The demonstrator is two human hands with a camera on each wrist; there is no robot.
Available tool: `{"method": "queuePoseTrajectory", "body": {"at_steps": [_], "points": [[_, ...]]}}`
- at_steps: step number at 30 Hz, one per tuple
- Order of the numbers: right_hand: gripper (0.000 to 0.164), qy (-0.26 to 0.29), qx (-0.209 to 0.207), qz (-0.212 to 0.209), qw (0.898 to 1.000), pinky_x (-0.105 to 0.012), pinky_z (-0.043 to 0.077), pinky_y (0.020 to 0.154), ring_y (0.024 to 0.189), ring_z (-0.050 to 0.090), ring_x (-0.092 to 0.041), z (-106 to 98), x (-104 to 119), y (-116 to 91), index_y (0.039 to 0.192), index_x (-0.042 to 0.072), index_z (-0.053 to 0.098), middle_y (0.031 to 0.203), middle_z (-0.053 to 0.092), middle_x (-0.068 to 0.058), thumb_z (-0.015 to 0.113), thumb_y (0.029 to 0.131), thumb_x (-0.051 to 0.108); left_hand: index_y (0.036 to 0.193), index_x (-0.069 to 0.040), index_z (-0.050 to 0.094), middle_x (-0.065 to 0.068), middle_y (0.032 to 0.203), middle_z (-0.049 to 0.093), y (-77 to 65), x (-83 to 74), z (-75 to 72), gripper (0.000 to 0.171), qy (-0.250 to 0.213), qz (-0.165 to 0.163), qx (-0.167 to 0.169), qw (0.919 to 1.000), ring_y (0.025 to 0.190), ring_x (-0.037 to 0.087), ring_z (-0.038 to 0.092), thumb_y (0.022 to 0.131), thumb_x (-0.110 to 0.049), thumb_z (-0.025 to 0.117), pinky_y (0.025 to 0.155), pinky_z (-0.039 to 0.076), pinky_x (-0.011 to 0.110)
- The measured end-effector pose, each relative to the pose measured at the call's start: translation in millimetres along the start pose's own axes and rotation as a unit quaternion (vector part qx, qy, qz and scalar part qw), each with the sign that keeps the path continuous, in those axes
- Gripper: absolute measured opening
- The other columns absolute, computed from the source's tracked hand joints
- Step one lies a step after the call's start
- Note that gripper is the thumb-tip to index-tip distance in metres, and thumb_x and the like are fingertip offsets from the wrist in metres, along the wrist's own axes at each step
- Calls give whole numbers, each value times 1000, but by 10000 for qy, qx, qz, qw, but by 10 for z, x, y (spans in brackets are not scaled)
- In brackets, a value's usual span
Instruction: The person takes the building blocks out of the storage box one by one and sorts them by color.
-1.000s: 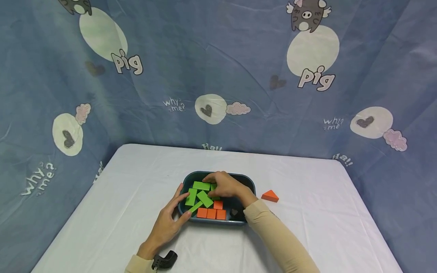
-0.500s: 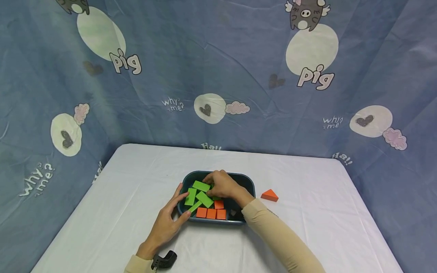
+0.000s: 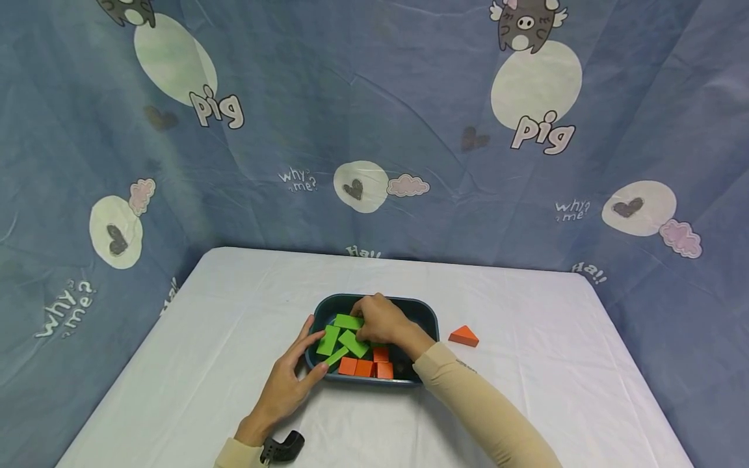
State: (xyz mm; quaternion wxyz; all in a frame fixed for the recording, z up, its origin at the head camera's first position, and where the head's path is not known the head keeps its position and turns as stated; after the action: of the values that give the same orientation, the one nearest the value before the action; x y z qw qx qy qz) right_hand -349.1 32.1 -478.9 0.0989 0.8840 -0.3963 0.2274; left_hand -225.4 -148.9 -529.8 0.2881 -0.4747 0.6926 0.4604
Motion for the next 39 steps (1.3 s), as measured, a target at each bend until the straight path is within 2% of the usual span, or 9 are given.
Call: {"method": "queuePoseTrajectory", "body": {"at_steps": [4, 9, 14, 21, 26, 34, 39], "points": [[37, -169, -62, 47, 9998, -29, 56, 74, 78, 62, -9, -16, 9, -13, 113, 3, 76, 101, 75, -4, 81, 77, 2, 149, -9, 52, 6, 168, 22, 2, -6, -3, 58, 4, 28, -8, 10000, 152, 23, 24, 96, -18, 73, 117, 19, 15], [33, -186, -152, -199, 9995, -29, 57, 75, 80, 64, -9, -16, 18, -2, 111, 2, 76, 100, 76, -4, 84, 79, 4, 149, -9, 52, 10, 167, 24, 7, -23, -24, 58, 49, 76, -69, 9999, 151, 24, 25, 95, -17, 73, 116, 19, 15], [31, -174, -191, -331, 9991, -29, 57, 77, 81, 65, -8, -12, 12, 19, 111, 2, 76, 100, 76, -4, 84, 81, 7, 148, -8, 52, 8, 168, 23, 7, -47, -38, 58, 48, 49, -74, 9999, 152, 24, 24, 95, -17, 73, 116, 19, 15], [31, -186, -213, -179, 9994, -24, 53, 67, 71, 60, -8, -35, -2, 11, 110, 2, 77, 93, 73, -2, 81, 80, 7, 149, -11, 52, 8, 168, 23, -1, -36, -17, 57, 12, -101, -25, 9999, 152, 23, 24, 96, -19, 73, 116, 19, 14], [31, -155, -383, -301, 9987, -23, 52, 62, 67, 58, -7, -103, 14, -12, 110, 3, 77, 92, 72, -1, 81, 80, 8, 149, -12, 52, 6, 168, 23, -1, -24, 0, 57, 31, -98, -4, 9999, 152, 22, 24, 96, -20, 73, 116, 19, 15], [30, 242, -584, -416, 9971, -25, 51, 62, 67, 57, -9, -292, 10, -67, 107, 6, 78, 89, 72, 2, 82, 77, 5, 149, -15, 52, 5, 168, 24, 9, -6, 1, 57, 141, -28, -37, 9999, 151, 22, 26, 96, -21, 72, 116, 23, 17], [33, 639, -607, -208, 9959, -25, 53, 63, 69, 60, -9, -369, -26, -107, 108, 7, 77, 94, 73, 0, 82, 76, 2, 149, -17, 52, 3, 168, 23, 5, -6, 7, 57, 122, -83, -14, 9999, 151, 21, 25, 96, -20, 72, 116, 22, 16]]}}
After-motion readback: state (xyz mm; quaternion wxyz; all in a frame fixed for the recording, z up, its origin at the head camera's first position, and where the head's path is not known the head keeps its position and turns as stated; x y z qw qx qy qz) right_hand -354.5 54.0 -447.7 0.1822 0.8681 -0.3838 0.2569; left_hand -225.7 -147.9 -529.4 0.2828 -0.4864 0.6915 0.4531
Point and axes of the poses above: each hand's wrist, its own y-axis towards the middle knuckle, its own z-axis out of the palm, x = y × z, the point moved 4 cm from there along y, towards the middle knuckle
